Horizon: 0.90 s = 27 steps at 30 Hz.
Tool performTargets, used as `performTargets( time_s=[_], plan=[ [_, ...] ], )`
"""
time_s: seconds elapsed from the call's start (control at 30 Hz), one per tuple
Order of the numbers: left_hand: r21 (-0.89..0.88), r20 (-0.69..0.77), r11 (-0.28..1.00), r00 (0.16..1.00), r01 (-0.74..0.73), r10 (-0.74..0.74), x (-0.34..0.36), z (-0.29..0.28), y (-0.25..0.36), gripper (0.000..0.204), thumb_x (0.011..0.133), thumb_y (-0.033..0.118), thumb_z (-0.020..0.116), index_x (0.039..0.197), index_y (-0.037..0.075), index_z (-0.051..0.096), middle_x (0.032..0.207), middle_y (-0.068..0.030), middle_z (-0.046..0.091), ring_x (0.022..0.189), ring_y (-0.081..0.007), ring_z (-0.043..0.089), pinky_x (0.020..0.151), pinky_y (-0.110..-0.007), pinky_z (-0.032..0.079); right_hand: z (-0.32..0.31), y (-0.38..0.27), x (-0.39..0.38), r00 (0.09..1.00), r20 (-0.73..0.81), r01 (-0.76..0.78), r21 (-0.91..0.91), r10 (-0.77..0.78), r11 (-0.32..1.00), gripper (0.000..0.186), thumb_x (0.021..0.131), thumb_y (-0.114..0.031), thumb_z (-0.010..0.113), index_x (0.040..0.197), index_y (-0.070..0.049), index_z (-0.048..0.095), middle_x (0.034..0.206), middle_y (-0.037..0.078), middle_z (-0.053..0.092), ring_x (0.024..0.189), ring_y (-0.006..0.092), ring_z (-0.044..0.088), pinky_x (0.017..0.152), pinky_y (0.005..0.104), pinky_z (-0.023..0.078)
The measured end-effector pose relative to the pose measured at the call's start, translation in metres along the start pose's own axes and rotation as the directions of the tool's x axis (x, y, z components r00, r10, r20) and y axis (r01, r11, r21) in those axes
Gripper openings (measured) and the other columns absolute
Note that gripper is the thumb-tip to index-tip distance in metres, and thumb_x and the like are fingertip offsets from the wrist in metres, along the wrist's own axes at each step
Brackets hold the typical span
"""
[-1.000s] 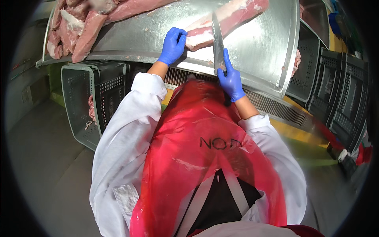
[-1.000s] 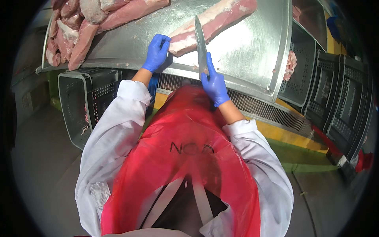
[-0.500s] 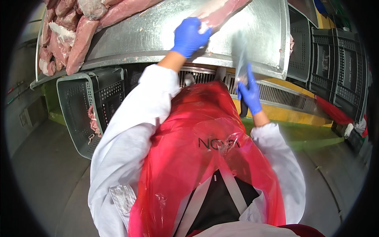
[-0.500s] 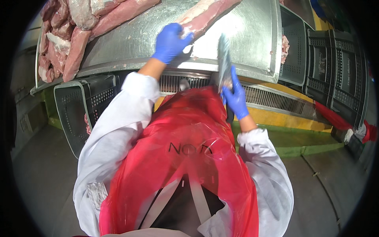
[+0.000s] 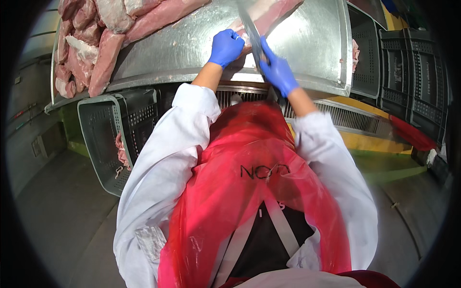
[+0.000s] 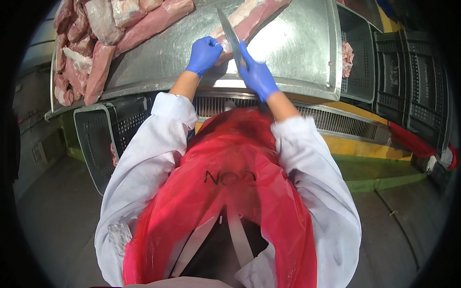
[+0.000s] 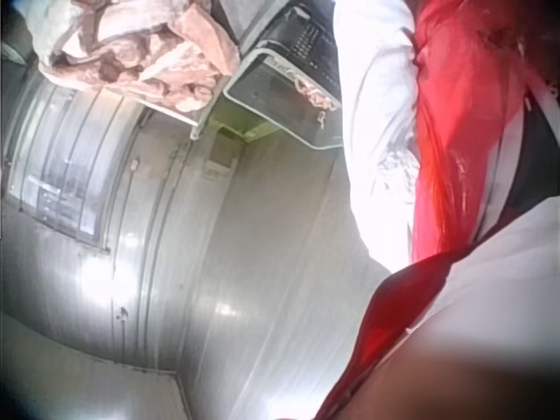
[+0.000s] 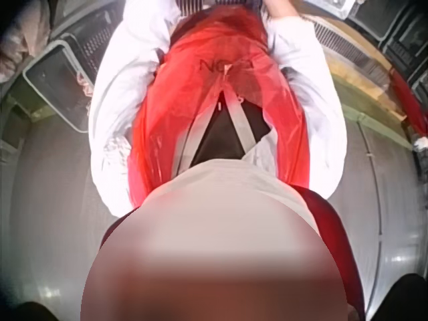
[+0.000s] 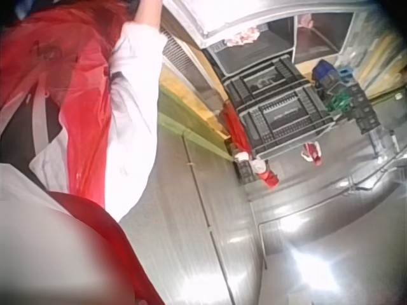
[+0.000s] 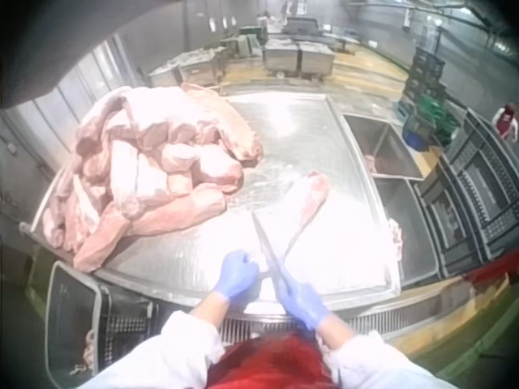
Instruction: The person trims fat and connective tissue from large cuts of raw meat using a knife. They repeatedly pick up pieces from a pile, trim them on a stainless steel table, and place the trimmed meat into a nearby bin.
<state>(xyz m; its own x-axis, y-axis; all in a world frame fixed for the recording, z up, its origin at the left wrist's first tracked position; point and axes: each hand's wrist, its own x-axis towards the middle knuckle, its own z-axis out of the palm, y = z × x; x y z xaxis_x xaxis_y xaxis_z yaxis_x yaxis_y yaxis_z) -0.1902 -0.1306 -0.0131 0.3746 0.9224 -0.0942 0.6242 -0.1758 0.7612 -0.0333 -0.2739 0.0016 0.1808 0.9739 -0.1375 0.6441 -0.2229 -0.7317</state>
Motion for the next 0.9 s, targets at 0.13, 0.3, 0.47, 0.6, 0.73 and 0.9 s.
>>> performTargets(
  time_s=[0.13,0.3,0.47,0.6,0.73,0.9],
  plan=[
    [-0.175,-0.060,0.981,0.996,-0.079,0.069,-0.009,0.005,-0.013,0.017,0.080,0.017,0.068,0.077,-0.001,0.068,0.070,-0.0145,0.068,0.064,-0.0219,0.065,0.064,-0.035,0.053,0.003,-0.005,-0.052,0.994,0.074,-0.099,0.259,0.082,0.961,0.076,0.092,-0.013,0.059,0.160,-0.020,0.026,0.088,0.030,0.068,0.073,0.0443,0.069,0.072,0.0459,0.054],
    [-0.309,-0.074,0.944,0.992,-0.118,0.100,-0.018,0.001,-0.014,0.014,0.086,0.013,0.069,0.083,-0.001,0.068,0.068,-0.0063,0.066,0.060,-0.0108,0.059,0.059,-0.029,0.050,0.022,-0.011,-0.040,0.998,-0.012,-0.058,0.265,0.063,0.962,0.072,0.096,-0.010,0.057,0.161,-0.018,0.027,0.066,0.017,0.060,0.054,0.0185,0.057,0.059,0.0358,0.051],
    [-0.666,-0.099,0.746,0.993,-0.020,-0.061,-0.032,-0.001,-0.043,0.006,0.091,0.007,0.069,0.088,0.001,0.068,0.072,-0.0022,0.066,0.062,-0.0069,0.057,0.058,-0.023,0.047,0.008,0.015,-0.165,0.991,0.124,0.019,0.269,-0.054,0.963,0.075,0.095,-0.009,0.057,0.162,-0.017,0.023,0.075,0.014,0.066,0.058,0.0160,0.060,0.064,0.0338,0.052],
    [-0.657,-0.176,0.753,0.978,-0.030,-0.114,-0.038,-0.016,-0.060,0.005,0.092,0.006,0.071,0.092,0.002,0.068,0.077,0.0005,0.066,0.064,-0.0041,0.055,0.057,-0.021,0.044,-0.023,-0.005,-0.099,0.992,0.017,-0.123,0.396,0.126,0.910,0.075,0.095,-0.016,0.060,0.162,-0.020,0.026,0.070,0.019,0.065,0.063,0.0236,0.067,0.067,0.0369,0.054],
    [-0.701,-0.142,0.713,0.984,-0.026,-0.104,-0.039,-0.017,-0.064,0.004,0.092,0.006,0.071,0.092,0.002,0.068,0.077,0.0012,0.065,0.063,-0.0041,0.054,0.057,-0.021,0.043,-0.001,-0.026,-0.002,1.000,-0.010,0.019,0.286,-0.016,0.958,0.071,0.097,-0.020,0.056,0.161,-0.020,0.026,0.074,0.023,0.066,0.065,0.0354,0.068,0.069,0.0423,0.054],
    [-0.858,-0.098,0.513,0.977,0.014,-0.190,-0.050,-0.016,-0.072,0.004,0.092,0.003,0.069,0.093,0.001,0.066,0.075,-0.0019,0.062,0.061,-0.0077,0.055,0.056,-0.023,0.044,0.033,-0.025,-0.065,0.992,0.121,0.005,0.191,-0.028,0.982,0.071,0.097,-0.017,0.055,0.161,-0.017,0.024,0.087,0.028,0.068,0.077,0.0480,0.066,0.073,0.0481,0.053]
  ],
)
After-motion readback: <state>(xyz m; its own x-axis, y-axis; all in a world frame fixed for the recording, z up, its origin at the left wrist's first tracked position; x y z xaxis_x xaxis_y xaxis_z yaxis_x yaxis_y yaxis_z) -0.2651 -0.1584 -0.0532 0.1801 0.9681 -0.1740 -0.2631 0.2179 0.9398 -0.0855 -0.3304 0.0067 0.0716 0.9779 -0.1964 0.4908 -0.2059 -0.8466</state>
